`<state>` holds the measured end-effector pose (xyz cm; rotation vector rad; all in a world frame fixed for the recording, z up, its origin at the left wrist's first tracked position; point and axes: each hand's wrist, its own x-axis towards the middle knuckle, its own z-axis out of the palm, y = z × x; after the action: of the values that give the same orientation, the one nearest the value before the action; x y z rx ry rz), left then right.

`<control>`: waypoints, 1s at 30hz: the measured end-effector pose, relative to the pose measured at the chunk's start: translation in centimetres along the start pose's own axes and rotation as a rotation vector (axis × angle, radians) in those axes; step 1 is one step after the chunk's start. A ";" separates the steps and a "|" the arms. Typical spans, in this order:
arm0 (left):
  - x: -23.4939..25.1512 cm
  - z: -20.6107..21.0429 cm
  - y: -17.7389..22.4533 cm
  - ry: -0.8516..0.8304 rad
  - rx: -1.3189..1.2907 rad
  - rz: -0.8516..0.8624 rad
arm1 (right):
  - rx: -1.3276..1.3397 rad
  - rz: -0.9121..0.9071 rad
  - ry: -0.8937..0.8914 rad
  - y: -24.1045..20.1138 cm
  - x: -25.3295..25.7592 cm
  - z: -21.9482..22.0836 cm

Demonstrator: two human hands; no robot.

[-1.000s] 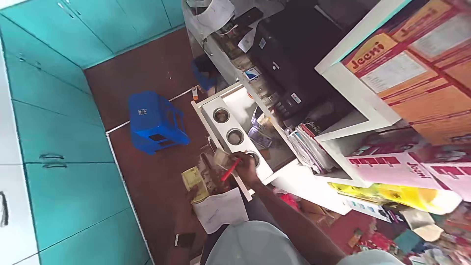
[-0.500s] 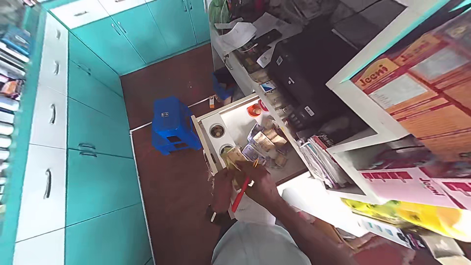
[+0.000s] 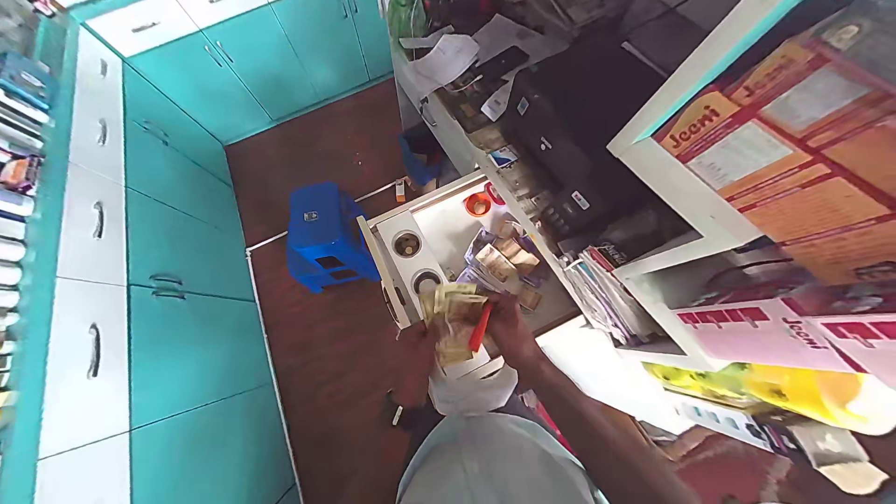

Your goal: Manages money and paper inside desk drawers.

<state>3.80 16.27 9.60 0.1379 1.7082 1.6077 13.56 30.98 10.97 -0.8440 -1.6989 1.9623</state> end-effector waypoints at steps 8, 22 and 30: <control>0.8 0.7 -0.3 -0.001 -0.030 -0.011 | 0.401 0.177 -0.092 0.0 -0.8 -4.1; 1.2 2.4 0.2 -0.086 -0.029 0.022 | 0.088 0.164 -0.081 1.6 0.3 -3.8; 1.6 2.8 0.1 0.113 0.127 -0.024 | -0.088 0.053 -0.181 2.0 0.2 -3.8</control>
<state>4.27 19.41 9.24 0.0901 1.8923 1.5142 16.12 33.60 8.69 -0.7687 -1.8948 2.0672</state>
